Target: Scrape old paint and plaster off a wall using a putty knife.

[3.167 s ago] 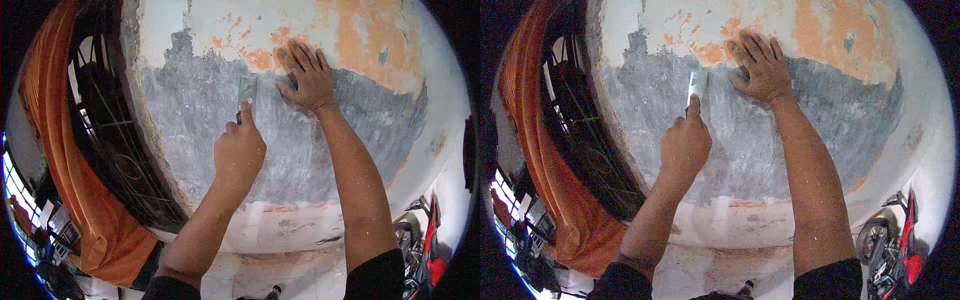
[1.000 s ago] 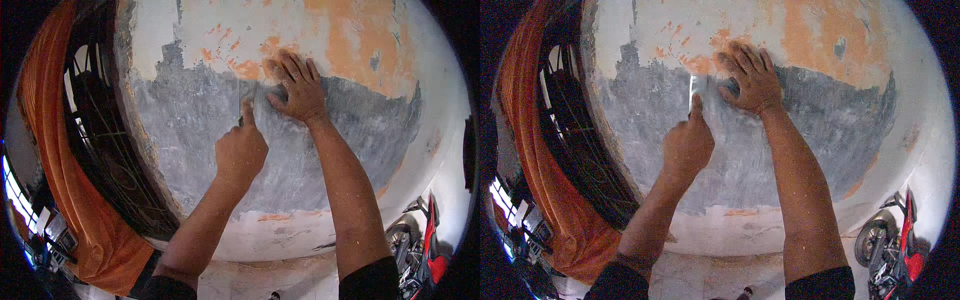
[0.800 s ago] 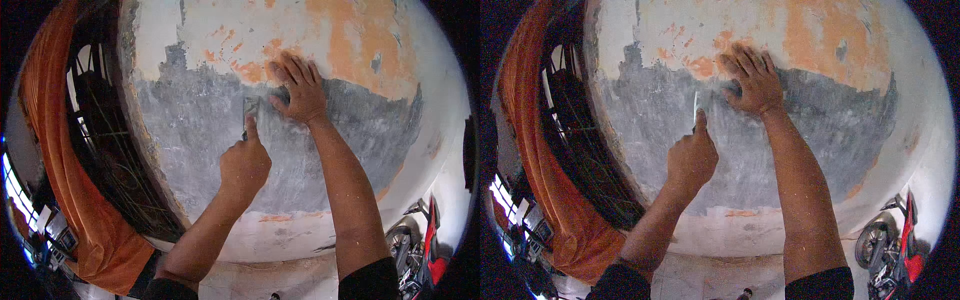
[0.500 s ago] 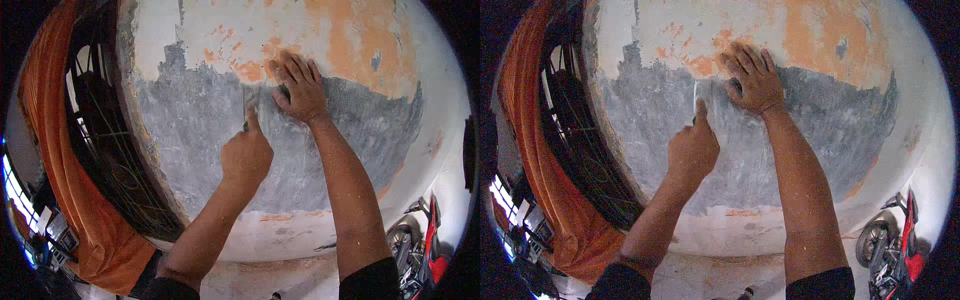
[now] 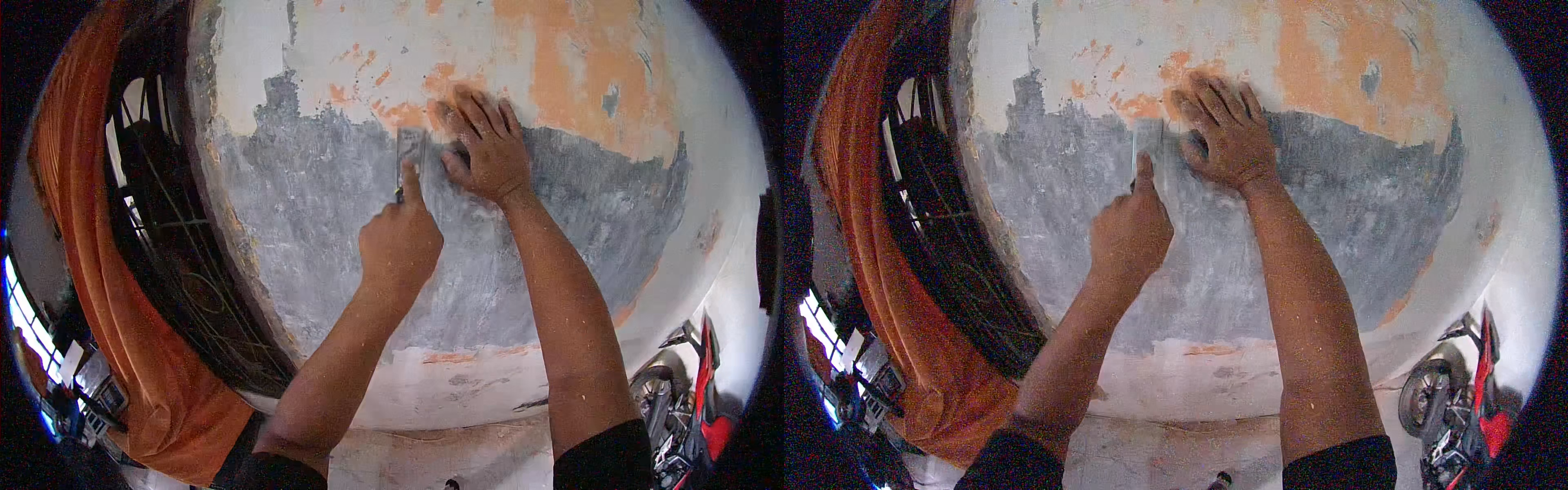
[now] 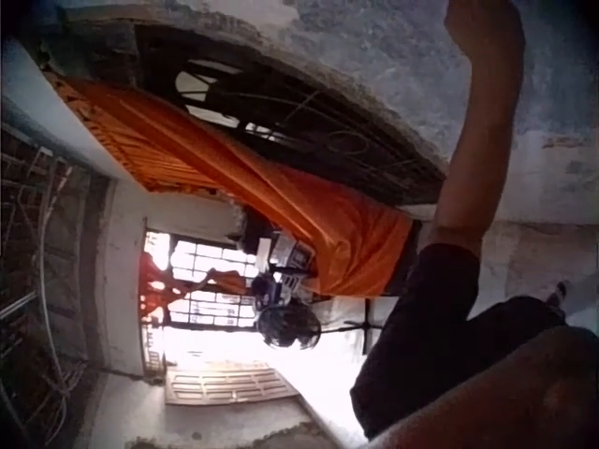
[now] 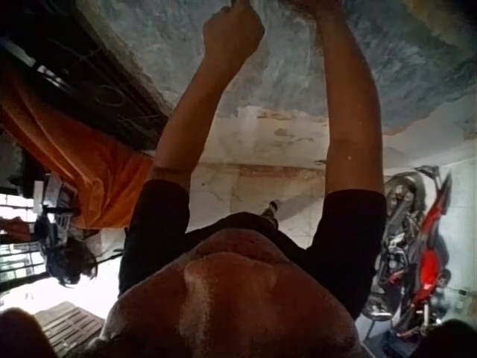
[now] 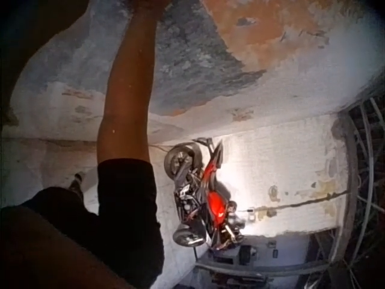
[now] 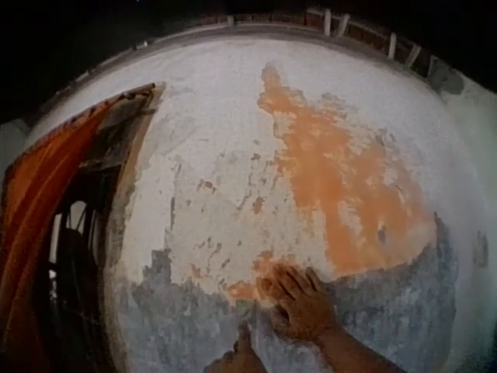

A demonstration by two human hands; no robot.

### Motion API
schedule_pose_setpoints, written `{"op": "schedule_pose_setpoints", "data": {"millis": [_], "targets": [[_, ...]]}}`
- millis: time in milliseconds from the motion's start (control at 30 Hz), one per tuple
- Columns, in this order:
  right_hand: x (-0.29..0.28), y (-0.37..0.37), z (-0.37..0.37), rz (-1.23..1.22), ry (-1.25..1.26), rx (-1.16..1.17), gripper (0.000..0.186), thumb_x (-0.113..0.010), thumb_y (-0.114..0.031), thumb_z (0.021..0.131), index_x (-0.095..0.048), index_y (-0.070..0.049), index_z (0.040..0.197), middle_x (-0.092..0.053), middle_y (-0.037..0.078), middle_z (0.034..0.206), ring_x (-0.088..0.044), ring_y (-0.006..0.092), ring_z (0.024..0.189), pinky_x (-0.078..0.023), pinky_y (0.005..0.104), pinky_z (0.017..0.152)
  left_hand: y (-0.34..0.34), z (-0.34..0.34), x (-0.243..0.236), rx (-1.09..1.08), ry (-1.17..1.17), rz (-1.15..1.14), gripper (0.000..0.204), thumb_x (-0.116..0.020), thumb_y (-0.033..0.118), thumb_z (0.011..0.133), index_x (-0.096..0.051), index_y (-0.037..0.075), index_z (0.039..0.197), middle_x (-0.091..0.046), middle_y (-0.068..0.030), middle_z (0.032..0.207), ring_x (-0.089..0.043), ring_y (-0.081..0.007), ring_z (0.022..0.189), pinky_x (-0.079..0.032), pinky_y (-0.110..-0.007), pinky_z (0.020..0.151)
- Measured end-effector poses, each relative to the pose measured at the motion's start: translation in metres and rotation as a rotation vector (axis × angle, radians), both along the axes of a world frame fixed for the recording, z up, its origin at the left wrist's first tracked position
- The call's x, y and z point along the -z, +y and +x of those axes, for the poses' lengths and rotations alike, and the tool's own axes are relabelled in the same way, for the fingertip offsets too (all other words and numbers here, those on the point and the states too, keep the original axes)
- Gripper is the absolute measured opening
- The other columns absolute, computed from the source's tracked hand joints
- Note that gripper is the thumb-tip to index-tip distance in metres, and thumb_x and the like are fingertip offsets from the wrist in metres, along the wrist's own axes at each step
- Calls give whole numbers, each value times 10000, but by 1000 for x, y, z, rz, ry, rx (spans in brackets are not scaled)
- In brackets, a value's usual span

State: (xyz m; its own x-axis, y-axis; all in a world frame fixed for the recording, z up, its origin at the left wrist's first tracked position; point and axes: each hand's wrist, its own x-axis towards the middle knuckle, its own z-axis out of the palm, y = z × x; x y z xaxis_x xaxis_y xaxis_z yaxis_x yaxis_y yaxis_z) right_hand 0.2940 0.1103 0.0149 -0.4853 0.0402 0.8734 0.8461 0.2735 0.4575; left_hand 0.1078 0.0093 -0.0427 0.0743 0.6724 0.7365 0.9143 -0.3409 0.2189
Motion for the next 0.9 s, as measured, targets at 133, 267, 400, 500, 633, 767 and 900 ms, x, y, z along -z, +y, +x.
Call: {"op": "schedule_pose_setpoints", "data": {"millis": [133, 267, 400, 500, 633, 767, 900], "targets": [[0, -1, 3, -1, -7, 10, 735, -672, -443, 884, -455, -282, 1568, -342, 37, 1679, -350, 288, 1520, -241, 572, 1249, -8, 7, -7, 20, -56, -2, 780, -605, 123, 870, -327, -46, 1580, -717, -212, 750, -734, -343, 633, -593, -467, 569], [2, -1, 3, -21, 2, 48, 736, -662, -447, 885, -450, -290, 1572, -341, 38, 1681, -363, 292, 1514, -238, 566, 1253, -11, 5, 19, 12, 1, -198, 669, -553, 205, 982, -329, 6, 1580, -716, -243, 798, -724, -418, 710, -578, -562, 652], [0, 1, 2, 13, -9, -18, 768, -672, -420, 863, -434, -295, 1583, -338, 35, 1683, -360, 288, 1516, -226, 561, 1263, 0, 0, -9, 15, -58, -8, 651, -552, 201, 982, -349, 21, 1573, -710, -246, 786, -715, -420, 683, -567, -550, 621], [-1, 2, 4, -8, -4, 3, 775, -659, -424, 866, -418, -303, 1592, -325, 26, 1690, -342, 280, 1526, -214, 562, 1266, -5, -2, 11, 31, -41, -34, 631, -548, 192, 984, -367, 20, 1563, -710, -245, 783, -708, -421, 664, -570, -547, 620], [2, -2, 8, -17, -29, 111, 785, -640, -440, 876, -396, -277, 1604, -312, 25, 1696, -321, 275, 1538, -209, 559, 1267, -12, 0, 20, 11, 9, -200, 620, -541, 186, 983, -373, 1, 1550, -712, -248, 789, -709, -432, 675, -577, -557, 644], [1, 5, 2, -13, 4, 13, 881, -666, -464, 837, -360, -195, 1618, -320, 35, 1691, -320, 265, 1539, -207, 552, 1268, 2, -1, -16, 30, -40, 18, 637, -531, 189, 986, -351, 18, 1572, -712, -248, 788, -721, -431, 695, -581, -555, 648], [6, 0, 3, -22, 53, 20, 935, -660, -517, 830, -341, -134, 1621, -327, 61, 1688, -338, 264, 1531, -215, 534, 1269, -7, 6, 9, 11, -47, -52, 640, -527, 185, 986, -344, 15, 1576, -716, -253, 799, -724, -424, 698, -585, -550, 643]]}}
